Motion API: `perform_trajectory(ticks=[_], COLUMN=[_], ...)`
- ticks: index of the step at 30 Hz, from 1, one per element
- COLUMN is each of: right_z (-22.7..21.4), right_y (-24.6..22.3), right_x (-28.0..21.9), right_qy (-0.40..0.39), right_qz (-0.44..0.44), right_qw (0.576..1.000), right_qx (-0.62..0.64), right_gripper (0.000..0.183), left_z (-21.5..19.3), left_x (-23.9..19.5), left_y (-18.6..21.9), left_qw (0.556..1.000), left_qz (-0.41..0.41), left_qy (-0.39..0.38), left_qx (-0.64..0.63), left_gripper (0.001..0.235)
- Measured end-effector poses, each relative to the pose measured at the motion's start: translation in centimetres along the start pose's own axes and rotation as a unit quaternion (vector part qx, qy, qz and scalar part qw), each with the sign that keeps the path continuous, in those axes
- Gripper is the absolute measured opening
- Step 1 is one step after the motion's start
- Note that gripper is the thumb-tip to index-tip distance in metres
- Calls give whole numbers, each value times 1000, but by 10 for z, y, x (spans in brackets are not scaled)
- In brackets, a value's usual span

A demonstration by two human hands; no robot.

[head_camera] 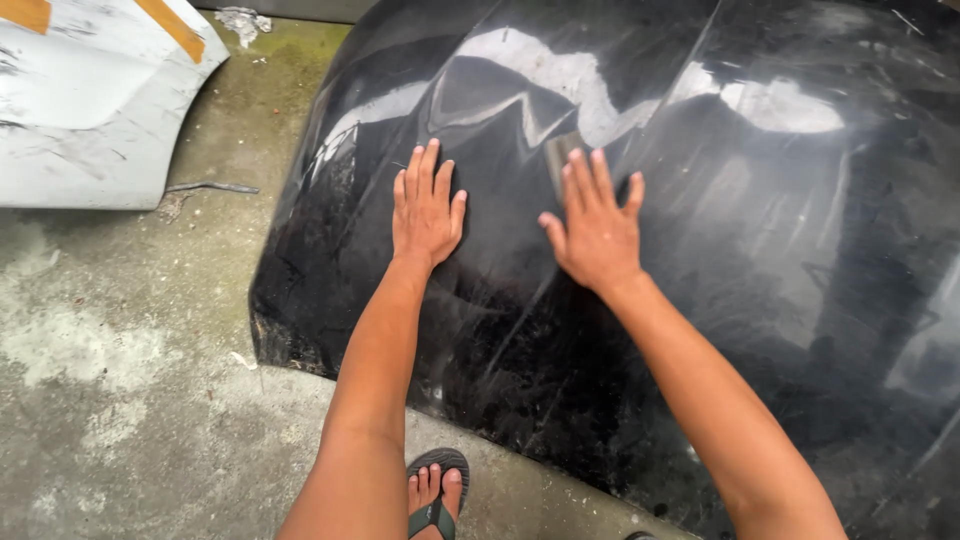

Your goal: The person sands a black car hood using a sanding block held in the right hand while the left hand stabilizes the surface. The person sits on the floor during the task, moving the sanding block across the hood's surface to smooth it.

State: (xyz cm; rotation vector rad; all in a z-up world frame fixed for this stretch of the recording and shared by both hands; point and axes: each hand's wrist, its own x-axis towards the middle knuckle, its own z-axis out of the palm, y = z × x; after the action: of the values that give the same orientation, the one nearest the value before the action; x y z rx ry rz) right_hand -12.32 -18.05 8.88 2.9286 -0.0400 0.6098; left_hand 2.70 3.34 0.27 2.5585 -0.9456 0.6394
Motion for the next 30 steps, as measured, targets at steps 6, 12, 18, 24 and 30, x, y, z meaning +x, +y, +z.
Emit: perform_trajectory(ticks=[6,12,18,24,30], right_z=[20,35,49,63,55], right_y=[-34,8,-28,-71,-4], right_x=[-9,48,102,97,122], right_qy=[-27,-29,-135,-142,-69], right_qz=[-172,-79,74,-213,29], right_qw=[985,996,988,966,996], right_qx=[6,-4,19,34,55], right_gripper=[59,58,70,62,57], left_z=[-11,2,-13,-10,-14], left_x=[-15,-34,-30,-31,-28], left_y=[-36,-53,-36,-37,-36], left_qw=[999,988,977,976,978], left_qz=[-46,-146,-197,-192,-187], left_qy=[10,37,54,74,74], left_qx=[18,-18,-68,-68,-61], left_gripper=[50,51,56,53,54])
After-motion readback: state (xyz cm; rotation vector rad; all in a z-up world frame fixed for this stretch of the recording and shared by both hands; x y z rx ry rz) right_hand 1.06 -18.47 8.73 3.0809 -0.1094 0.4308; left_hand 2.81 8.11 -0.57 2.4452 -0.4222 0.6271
